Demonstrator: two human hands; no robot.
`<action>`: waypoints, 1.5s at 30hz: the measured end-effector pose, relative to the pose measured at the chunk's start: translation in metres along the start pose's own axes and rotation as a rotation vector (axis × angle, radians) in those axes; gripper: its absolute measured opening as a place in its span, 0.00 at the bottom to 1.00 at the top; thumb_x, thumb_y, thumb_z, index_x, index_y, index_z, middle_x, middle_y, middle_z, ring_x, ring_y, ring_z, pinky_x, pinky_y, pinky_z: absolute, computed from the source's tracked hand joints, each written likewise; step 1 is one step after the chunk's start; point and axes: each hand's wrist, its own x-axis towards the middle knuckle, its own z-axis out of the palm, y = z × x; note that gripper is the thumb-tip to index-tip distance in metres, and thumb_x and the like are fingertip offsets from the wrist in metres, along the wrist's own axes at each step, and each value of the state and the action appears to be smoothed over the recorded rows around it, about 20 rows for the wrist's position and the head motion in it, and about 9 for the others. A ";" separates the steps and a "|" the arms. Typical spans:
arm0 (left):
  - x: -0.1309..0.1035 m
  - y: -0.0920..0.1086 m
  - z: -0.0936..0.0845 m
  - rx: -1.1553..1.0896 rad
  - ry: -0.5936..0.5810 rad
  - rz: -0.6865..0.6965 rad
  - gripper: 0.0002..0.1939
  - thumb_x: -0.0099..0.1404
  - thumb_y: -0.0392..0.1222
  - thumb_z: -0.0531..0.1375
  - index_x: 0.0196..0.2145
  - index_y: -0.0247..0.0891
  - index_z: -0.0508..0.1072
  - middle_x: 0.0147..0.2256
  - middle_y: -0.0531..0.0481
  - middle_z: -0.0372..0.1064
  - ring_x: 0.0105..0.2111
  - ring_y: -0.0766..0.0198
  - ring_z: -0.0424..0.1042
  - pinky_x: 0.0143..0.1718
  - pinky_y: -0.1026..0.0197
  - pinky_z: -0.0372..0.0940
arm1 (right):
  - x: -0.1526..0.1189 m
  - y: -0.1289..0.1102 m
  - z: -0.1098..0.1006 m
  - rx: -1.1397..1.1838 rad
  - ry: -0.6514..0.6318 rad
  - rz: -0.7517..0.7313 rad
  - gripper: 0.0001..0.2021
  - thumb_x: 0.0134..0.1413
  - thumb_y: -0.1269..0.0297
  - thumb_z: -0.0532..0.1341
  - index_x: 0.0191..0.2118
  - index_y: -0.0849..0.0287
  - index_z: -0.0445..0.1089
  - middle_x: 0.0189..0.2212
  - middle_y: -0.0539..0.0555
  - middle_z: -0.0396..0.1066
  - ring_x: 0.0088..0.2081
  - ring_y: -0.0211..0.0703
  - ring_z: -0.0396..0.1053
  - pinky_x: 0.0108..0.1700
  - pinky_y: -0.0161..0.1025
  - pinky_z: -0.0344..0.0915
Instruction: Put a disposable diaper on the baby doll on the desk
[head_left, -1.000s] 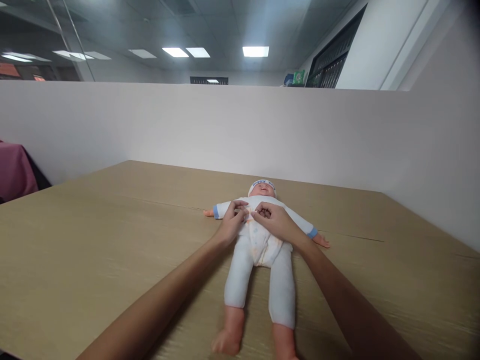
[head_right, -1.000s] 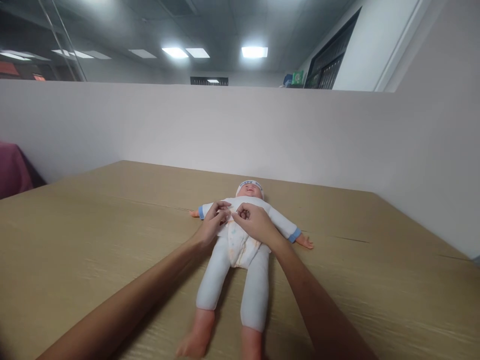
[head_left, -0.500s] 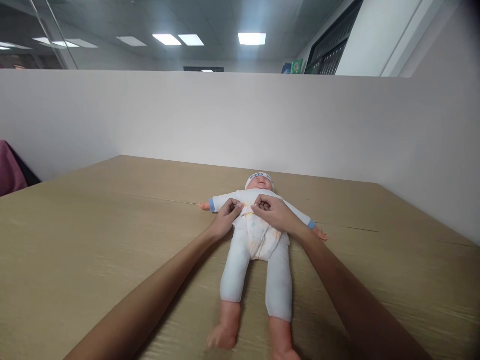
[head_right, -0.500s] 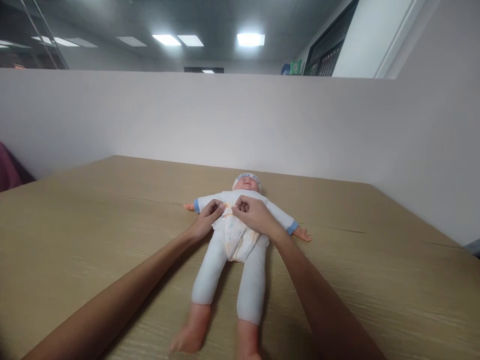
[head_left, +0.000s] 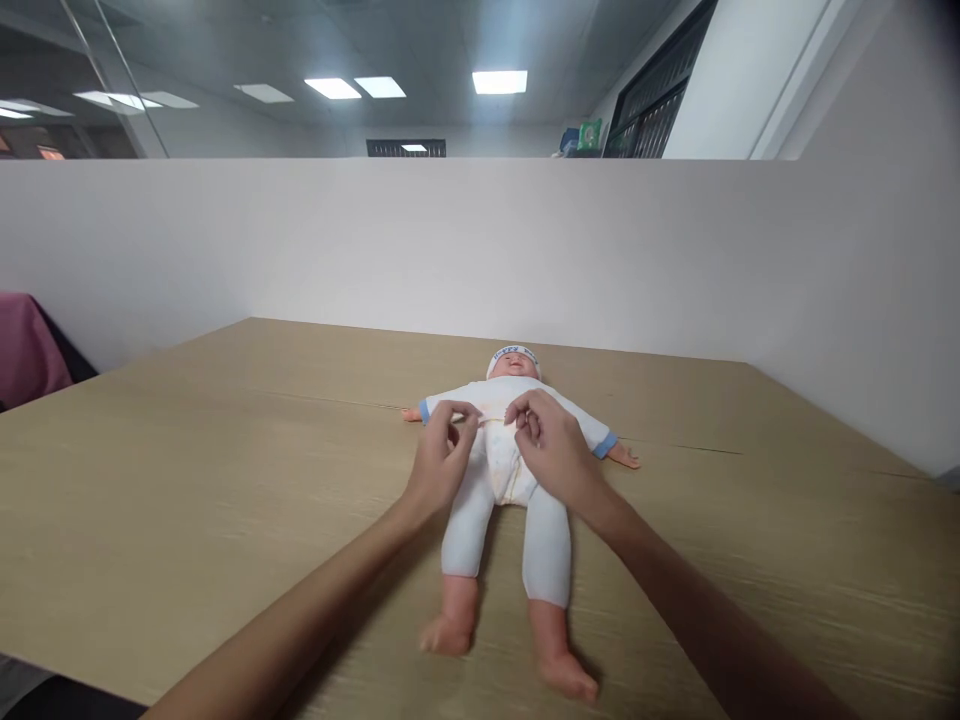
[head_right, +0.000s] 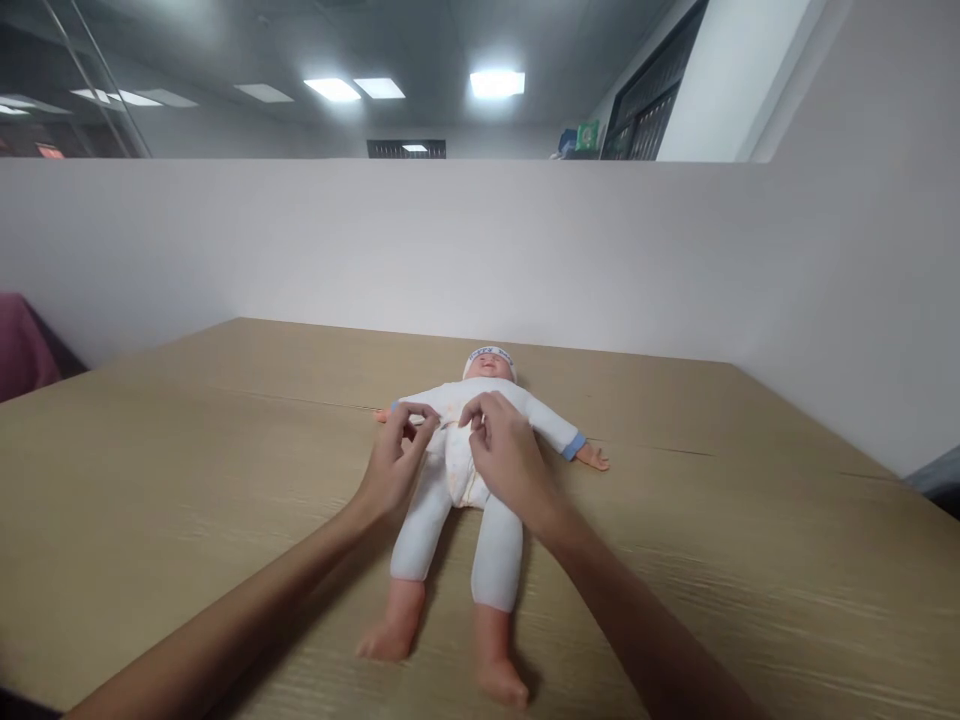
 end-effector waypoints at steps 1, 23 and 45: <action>-0.010 0.008 -0.005 0.005 -0.107 0.044 0.13 0.79 0.51 0.55 0.48 0.42 0.75 0.44 0.49 0.77 0.37 0.60 0.69 0.43 0.57 0.64 | -0.014 -0.010 -0.002 0.011 -0.033 -0.035 0.12 0.54 0.78 0.55 0.39 0.53 0.68 0.36 0.51 0.69 0.36 0.45 0.67 0.40 0.42 0.63; -0.037 0.004 -0.002 0.678 -0.447 0.064 0.17 0.74 0.60 0.61 0.41 0.43 0.75 0.34 0.48 0.73 0.39 0.50 0.71 0.45 0.52 0.60 | -0.115 0.004 0.011 -0.500 -0.193 0.182 0.07 0.66 0.65 0.64 0.48 0.56 0.73 0.44 0.56 0.74 0.42 0.53 0.74 0.42 0.46 0.67; -0.030 -0.005 -0.007 0.290 -0.421 0.132 0.09 0.76 0.47 0.59 0.39 0.42 0.73 0.41 0.48 0.71 0.45 0.53 0.67 0.48 0.52 0.64 | -0.100 -0.011 0.003 -0.126 -0.138 0.320 0.07 0.67 0.59 0.62 0.42 0.55 0.76 0.37 0.51 0.76 0.32 0.43 0.67 0.36 0.40 0.62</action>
